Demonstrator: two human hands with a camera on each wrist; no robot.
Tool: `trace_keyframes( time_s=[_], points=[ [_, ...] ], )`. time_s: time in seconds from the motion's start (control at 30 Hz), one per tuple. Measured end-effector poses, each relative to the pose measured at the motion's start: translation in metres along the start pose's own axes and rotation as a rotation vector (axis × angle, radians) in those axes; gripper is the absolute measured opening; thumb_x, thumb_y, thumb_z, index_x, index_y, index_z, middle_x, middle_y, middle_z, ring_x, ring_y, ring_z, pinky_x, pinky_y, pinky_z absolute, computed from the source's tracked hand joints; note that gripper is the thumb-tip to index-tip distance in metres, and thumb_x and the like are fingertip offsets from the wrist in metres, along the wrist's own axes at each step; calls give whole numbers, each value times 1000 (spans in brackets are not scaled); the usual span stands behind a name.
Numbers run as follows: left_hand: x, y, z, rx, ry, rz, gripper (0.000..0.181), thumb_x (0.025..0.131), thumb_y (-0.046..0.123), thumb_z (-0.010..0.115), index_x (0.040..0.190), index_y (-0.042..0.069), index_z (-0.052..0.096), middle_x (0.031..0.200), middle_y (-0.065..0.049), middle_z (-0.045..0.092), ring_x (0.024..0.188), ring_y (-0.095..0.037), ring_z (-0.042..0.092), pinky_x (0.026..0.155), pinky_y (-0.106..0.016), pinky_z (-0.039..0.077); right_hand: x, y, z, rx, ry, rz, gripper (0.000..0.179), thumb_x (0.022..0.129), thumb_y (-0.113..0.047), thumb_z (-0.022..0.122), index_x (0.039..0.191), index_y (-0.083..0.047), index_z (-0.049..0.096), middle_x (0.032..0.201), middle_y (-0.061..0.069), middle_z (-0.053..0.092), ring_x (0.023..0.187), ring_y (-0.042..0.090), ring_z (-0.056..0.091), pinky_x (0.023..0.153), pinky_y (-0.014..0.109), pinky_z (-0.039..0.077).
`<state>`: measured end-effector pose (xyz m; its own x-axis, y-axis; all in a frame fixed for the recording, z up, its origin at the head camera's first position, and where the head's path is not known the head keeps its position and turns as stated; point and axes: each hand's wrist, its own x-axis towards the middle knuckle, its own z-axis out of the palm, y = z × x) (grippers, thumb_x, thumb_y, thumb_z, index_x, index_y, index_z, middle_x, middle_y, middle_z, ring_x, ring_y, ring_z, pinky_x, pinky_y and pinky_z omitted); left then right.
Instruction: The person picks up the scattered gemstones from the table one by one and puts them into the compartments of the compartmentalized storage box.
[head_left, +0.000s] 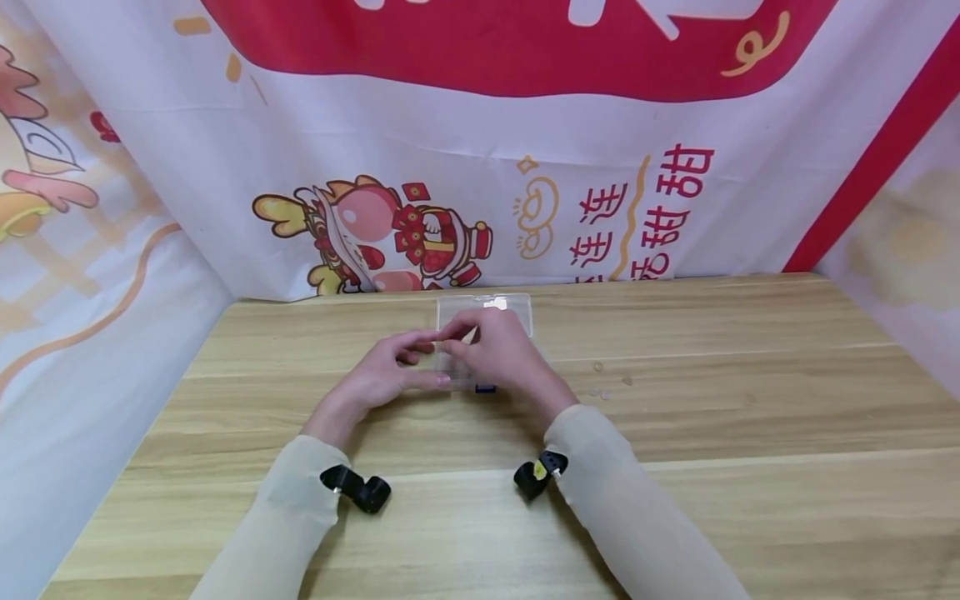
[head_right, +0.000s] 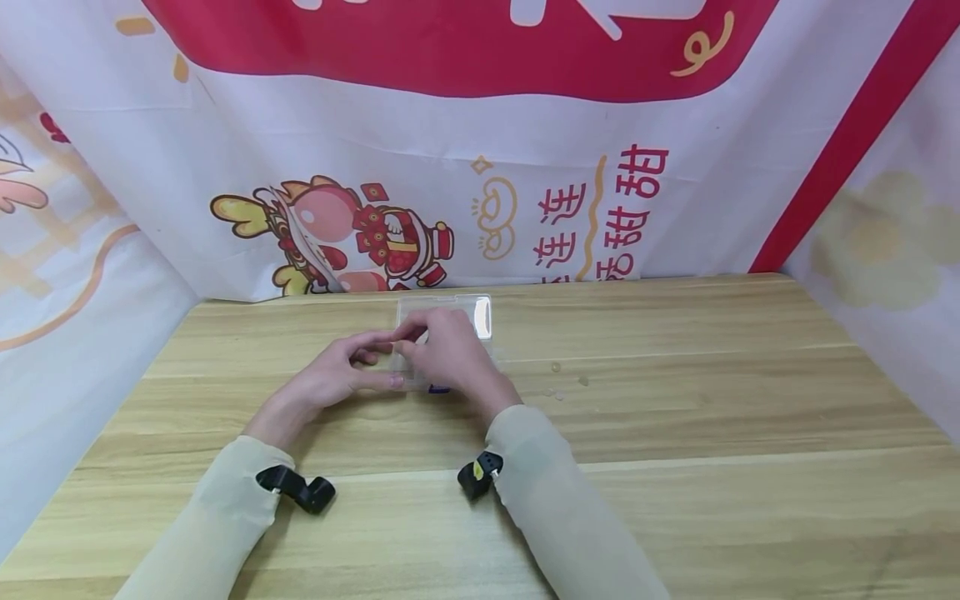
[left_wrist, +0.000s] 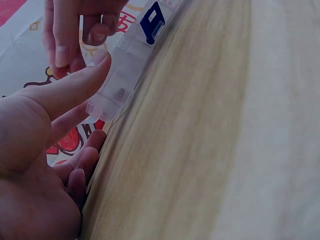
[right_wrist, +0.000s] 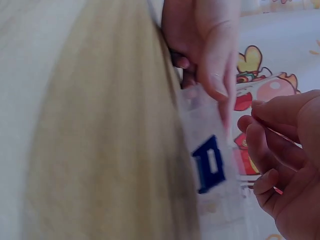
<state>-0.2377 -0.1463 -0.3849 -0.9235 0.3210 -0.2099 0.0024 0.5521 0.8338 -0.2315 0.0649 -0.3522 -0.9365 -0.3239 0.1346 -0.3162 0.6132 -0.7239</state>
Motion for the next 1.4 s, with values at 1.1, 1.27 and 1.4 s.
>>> trace_keyframes(
  time_s=[1.1, 1.27, 1.4],
  points=[
    [-1, 2, 2, -41, 13, 15, 70, 85, 31, 90, 149, 30, 61, 149, -8, 56, 132, -33, 44, 115, -54, 36, -25, 25, -59, 78, -9, 121, 14, 99, -25, 76, 109, -17, 81, 105, 0, 75, 91, 26, 66, 78, 36, 56],
    [1, 1, 3, -37, 13, 15, 70, 85, 31, 90, 149, 31, 61, 150, -8, 56, 132, -32, 45, 115, -54, 36, -35, 37, -70, 73, -19, 156, 16, 98, -24, 77, 113, -18, 80, 108, 0, 75, 93, 26, 65, 79, 36, 55],
    [0, 1, 3, -33, 12, 13, 69, 85, 31, 90, 148, 33, 62, 150, -7, 56, 133, -32, 45, 115, -54, 36, -44, 50, -80, 58, -32, 174, 18, 98, -23, 78, 115, -18, 80, 110, 1, 75, 94, 26, 63, 81, 37, 54]
  ],
)
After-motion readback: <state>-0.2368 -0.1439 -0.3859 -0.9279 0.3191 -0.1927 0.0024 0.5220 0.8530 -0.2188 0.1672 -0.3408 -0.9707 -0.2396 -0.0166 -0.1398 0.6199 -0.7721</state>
